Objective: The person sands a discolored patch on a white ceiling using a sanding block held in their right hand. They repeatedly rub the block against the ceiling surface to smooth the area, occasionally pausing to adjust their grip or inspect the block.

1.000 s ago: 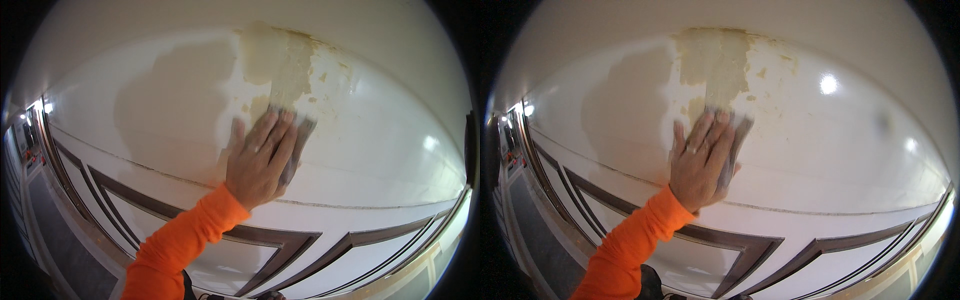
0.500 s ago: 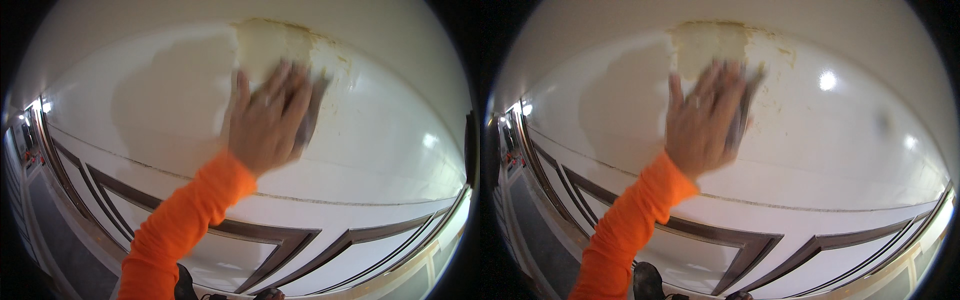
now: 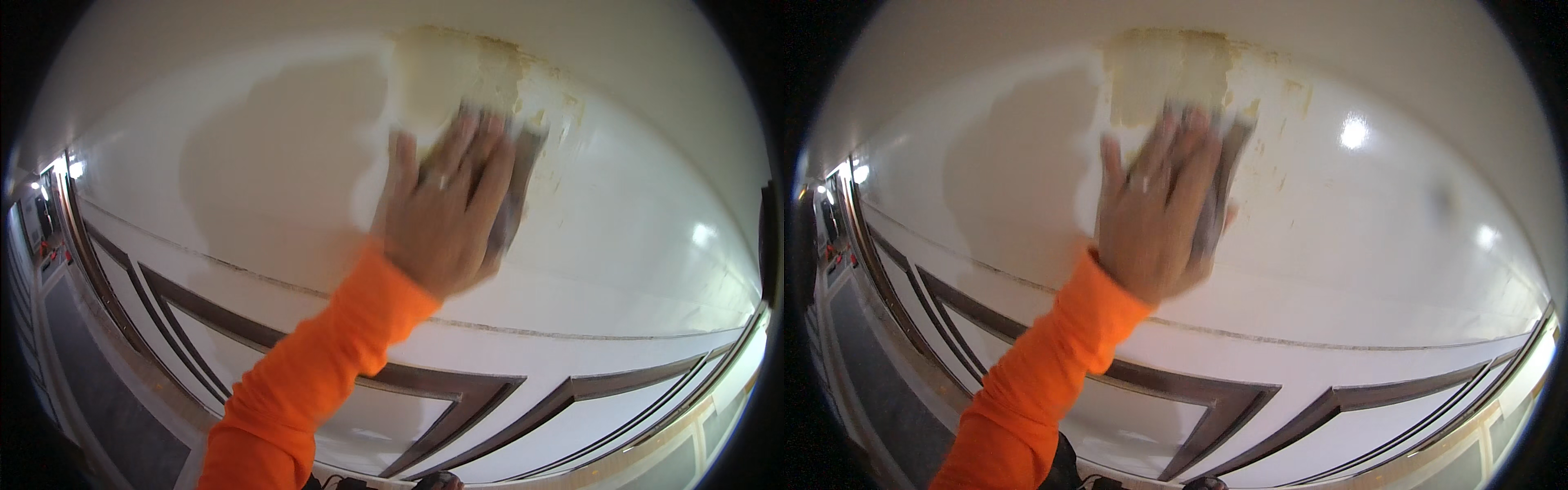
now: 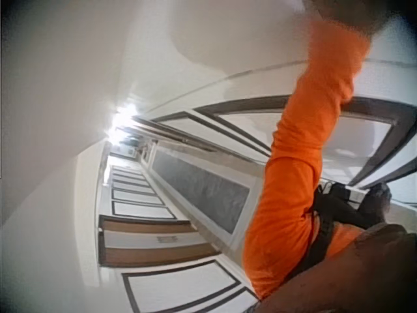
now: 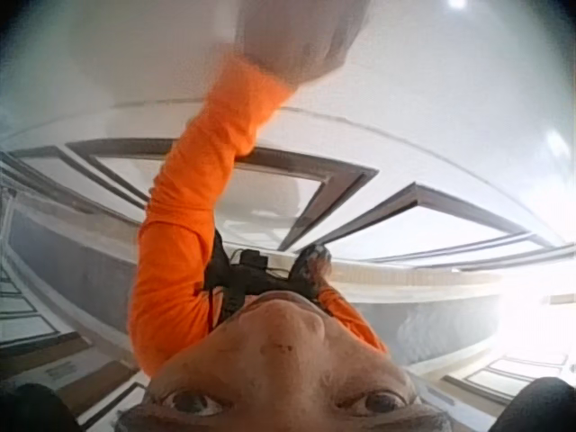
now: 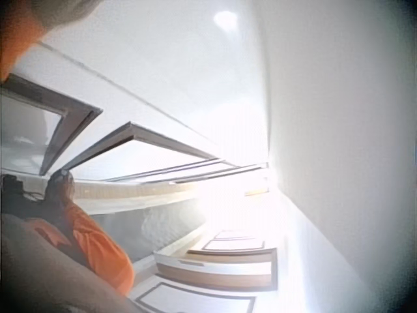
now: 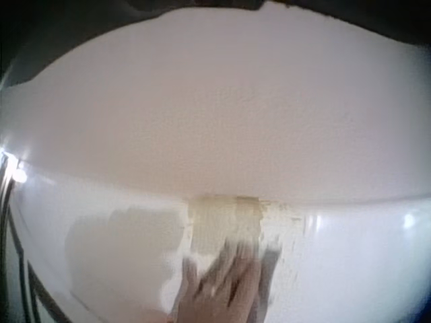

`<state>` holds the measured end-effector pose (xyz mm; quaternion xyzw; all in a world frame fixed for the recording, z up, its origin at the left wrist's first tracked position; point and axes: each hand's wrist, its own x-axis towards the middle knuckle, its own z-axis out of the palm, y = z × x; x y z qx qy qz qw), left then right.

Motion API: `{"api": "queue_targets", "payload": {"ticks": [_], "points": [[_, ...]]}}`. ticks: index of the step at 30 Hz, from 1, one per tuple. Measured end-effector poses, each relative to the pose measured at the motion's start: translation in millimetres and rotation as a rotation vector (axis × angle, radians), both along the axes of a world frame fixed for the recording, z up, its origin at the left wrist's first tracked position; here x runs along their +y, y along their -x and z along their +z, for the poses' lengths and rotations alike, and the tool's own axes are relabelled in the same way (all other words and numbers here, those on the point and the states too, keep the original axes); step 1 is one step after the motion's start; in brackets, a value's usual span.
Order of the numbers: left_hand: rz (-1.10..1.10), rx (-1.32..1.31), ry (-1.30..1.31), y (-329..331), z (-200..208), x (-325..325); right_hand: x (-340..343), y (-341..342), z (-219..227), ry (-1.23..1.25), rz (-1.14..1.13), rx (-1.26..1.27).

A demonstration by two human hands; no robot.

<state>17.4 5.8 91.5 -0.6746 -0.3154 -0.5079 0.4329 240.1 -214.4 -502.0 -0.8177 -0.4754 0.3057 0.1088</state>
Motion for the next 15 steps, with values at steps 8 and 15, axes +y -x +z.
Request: {"api": "queue_targets", "payload": {"ticks": [8, 15], "points": [[-0.068, -0.033, -0.057, -1, 23, -1, 5, -21, -81, -0.049, 0.119, -0.148], [-0.147, -0.006, 0.02, 4, -34, 2, -1, 5, 12, -0.122, 0.018, 0.027]]}}
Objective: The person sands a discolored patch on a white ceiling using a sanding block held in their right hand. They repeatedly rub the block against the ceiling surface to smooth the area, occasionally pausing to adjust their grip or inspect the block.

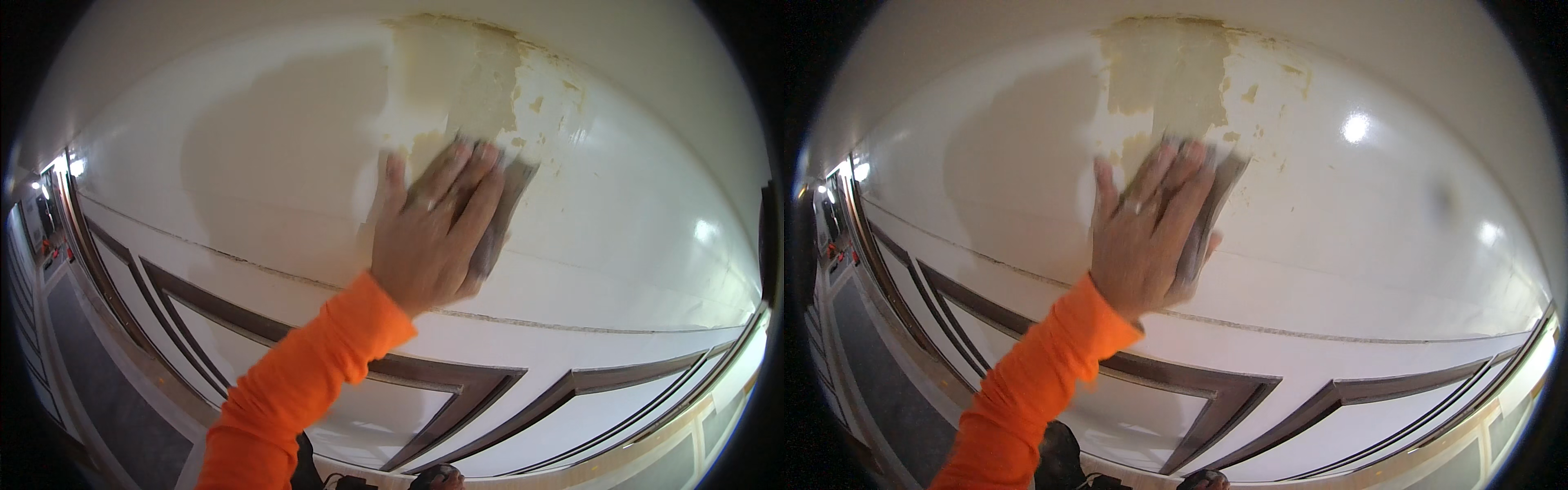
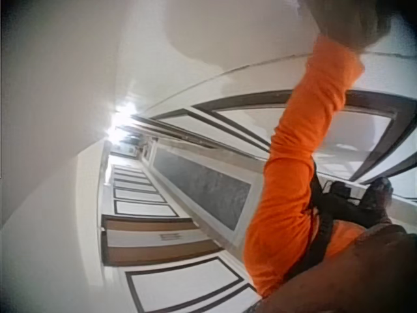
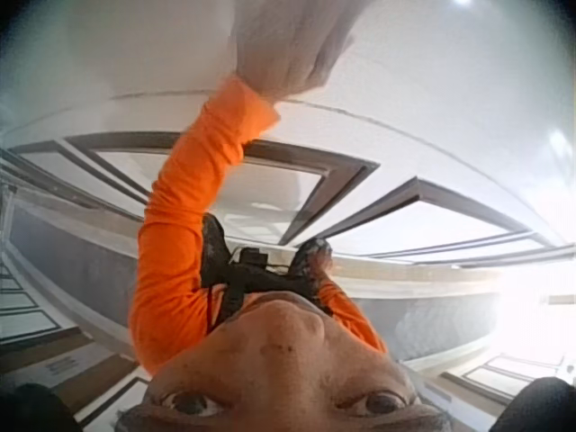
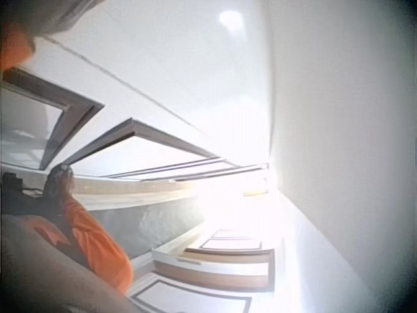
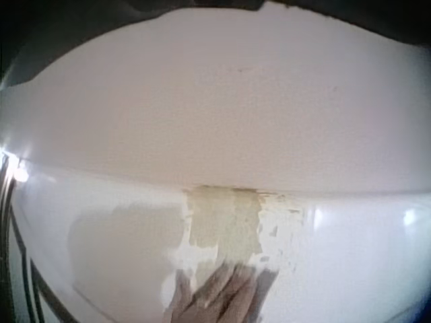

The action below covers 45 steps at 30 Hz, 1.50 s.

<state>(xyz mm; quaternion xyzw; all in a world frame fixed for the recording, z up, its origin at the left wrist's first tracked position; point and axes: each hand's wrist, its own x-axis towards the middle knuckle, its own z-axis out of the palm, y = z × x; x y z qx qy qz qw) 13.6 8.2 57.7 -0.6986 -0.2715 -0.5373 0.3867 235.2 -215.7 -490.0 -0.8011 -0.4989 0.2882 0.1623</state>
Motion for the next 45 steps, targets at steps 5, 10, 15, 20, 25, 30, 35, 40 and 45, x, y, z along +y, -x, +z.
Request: {"api": "queue_targets", "payload": {"ticks": [5, 10, 15, 20, 25, 30, 35, 40, 45], "points": [[0.012, -0.023, 0.012, -7, 32, -6, 6, -9, -37, 0.041, -0.036, -0.072], [0.037, 0.026, 0.07, 7, -15, -1, -1, 27, 89, 0.067, 0.044, -0.097], [0.046, -0.05, -0.01, -11, 53, -8, -3, -9, -17, 0.003, -0.034, 0.104], [0.027, -0.028, -0.05, -11, 0, 0, 0, -30, -150, -0.146, 0.091, -0.343], [0.083, -0.032, -0.078, -2, 56, 1, 10, -24, -105, -0.069, 0.051, -0.135], [-0.001, 0.003, 0.086, -4, -16, -6, 13, -21, -121, -0.067, -0.124, -0.213], [0.054, -0.015, -0.031, -8, 53, -5, 9, -30, -140, -0.214, 0.0, -0.146], [0.031, -0.021, 0.091, 0, -15, -2, -1, -34, -148, 0.105, 0.055, -0.22], [0.025, -0.03, -0.013, -4, 56, -4, 9, -32, -147, 0.14, 0.062, -0.143]]}}
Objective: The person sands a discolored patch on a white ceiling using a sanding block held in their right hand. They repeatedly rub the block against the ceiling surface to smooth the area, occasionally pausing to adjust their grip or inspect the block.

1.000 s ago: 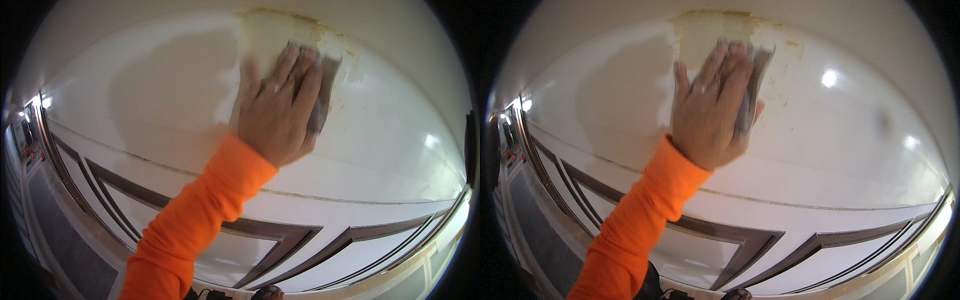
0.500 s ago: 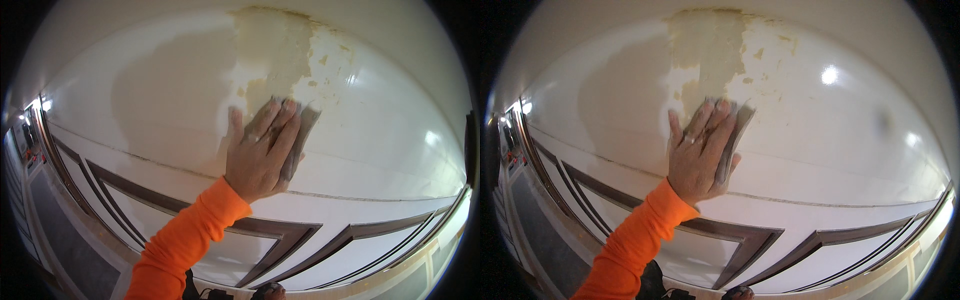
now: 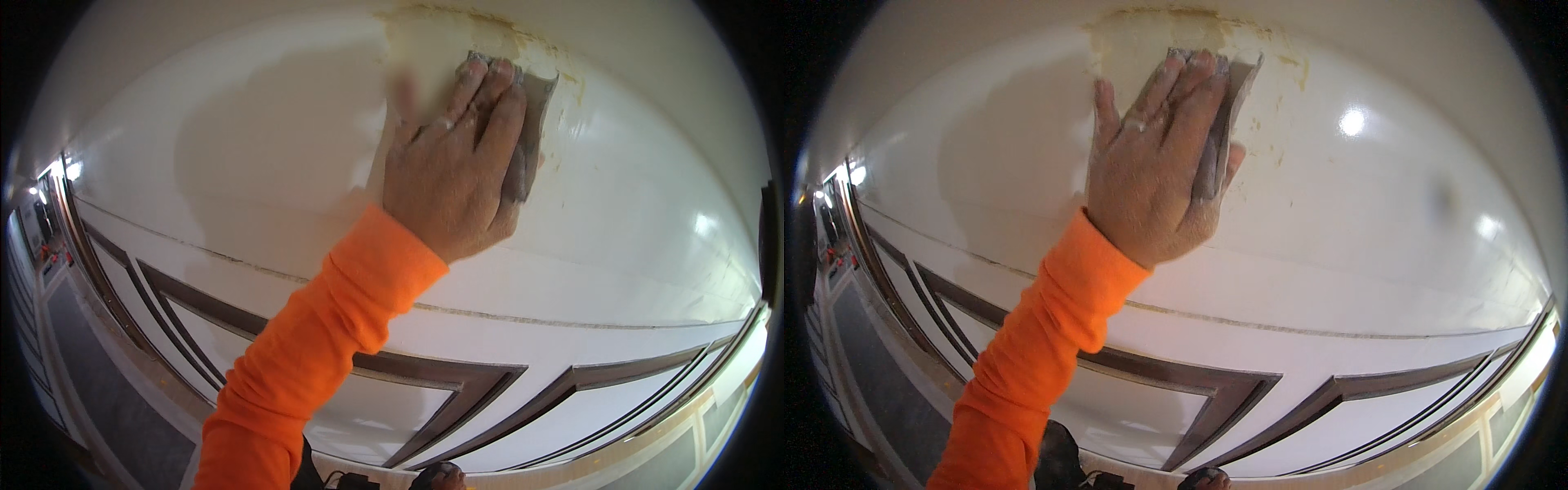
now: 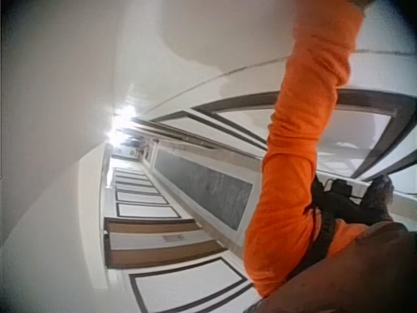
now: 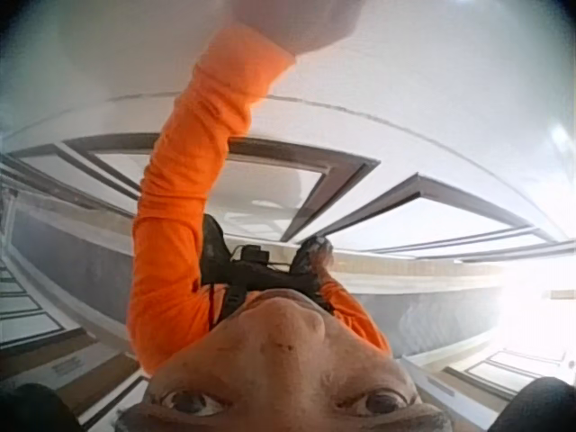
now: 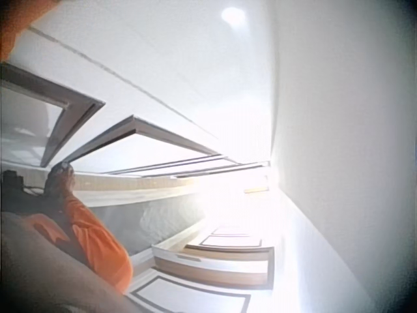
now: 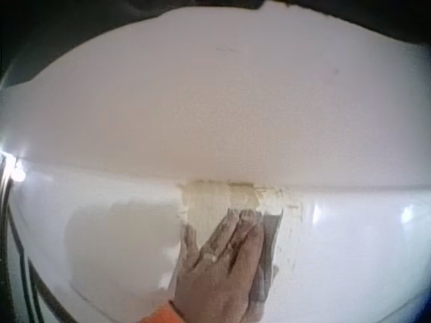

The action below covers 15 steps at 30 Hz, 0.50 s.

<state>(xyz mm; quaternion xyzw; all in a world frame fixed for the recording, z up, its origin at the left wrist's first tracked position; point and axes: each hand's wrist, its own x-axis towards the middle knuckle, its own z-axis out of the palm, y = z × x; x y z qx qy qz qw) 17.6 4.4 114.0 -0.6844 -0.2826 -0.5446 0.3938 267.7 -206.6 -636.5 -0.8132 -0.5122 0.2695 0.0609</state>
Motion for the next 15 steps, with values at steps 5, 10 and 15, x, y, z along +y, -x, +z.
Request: {"api": "queue_targets", "payload": {"ticks": [5, 10, 15], "points": [[-0.047, -0.008, 0.074, -2, -78, -1, -5, 2, 8, 0.008, 0.097, -0.215], [0.026, -0.021, -0.028, 0, 3, 2, 0, 26, 137, -0.068, -0.029, 0.143], [-0.05, -0.034, 0.066, -6, -57, 2, -12, 28, 124, -0.223, -0.024, 0.077]]}}
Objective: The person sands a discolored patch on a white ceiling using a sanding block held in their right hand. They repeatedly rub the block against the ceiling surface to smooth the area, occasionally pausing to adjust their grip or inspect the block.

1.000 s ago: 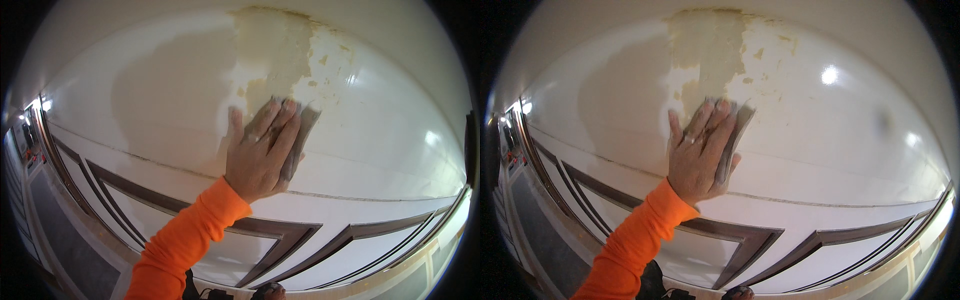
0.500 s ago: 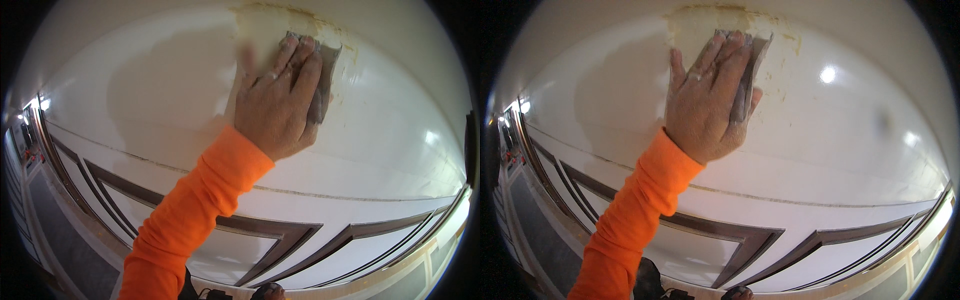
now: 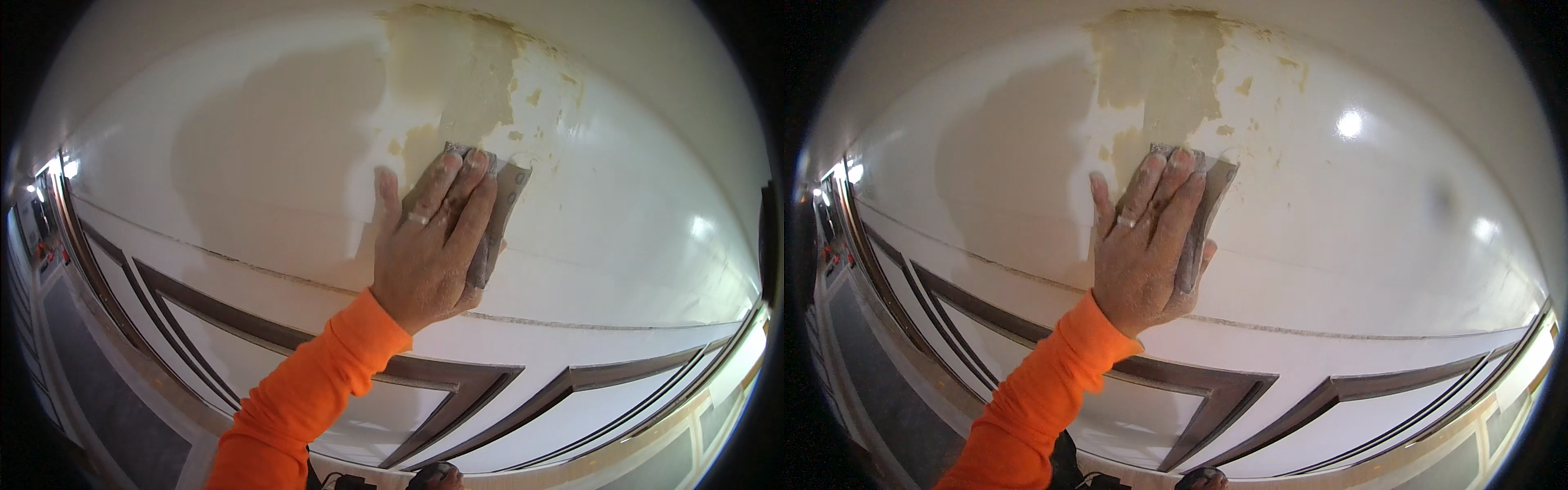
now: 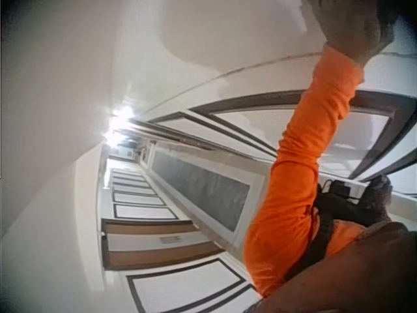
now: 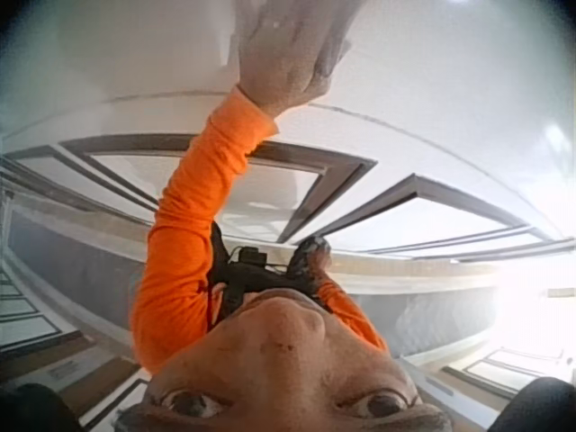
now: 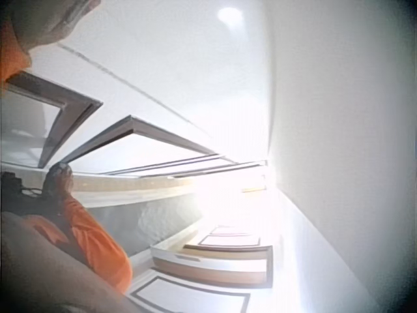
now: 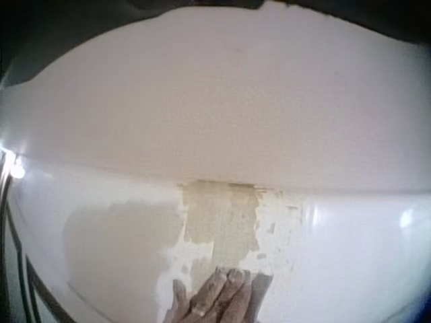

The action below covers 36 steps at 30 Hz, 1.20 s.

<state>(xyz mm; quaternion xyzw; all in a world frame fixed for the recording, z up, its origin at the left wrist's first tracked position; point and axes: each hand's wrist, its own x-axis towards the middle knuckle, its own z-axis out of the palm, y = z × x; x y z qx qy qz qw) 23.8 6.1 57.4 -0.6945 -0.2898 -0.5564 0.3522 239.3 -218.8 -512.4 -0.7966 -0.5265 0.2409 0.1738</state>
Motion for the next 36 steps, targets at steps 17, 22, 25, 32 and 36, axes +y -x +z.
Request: {"api": "queue_targets", "payload": {"ticks": [17, 22, 25, 32, 36], "points": [[0.133, 0.011, -0.139, 0, 74, -3, 4, -10, -37, 0.045, -0.03, 0.004], [0.04, 0.01, -0.091, 1, 8, -1, 8, -12, -43, 0.039, -0.02, -0.08], [0.077, -0.018, -0.231, -2, 80, 3, 11, -7, -18, 0.165, -0.06, -0.017], [0.057, 0.041, 0.032, 2, -16, 0, 8, 0, -3, 0.165, -0.11, 0.002], [0.085, 0.062, -0.081, 0, 66, -6, 14, -9, -46, 0.111, -0.124, -0.028]]}}
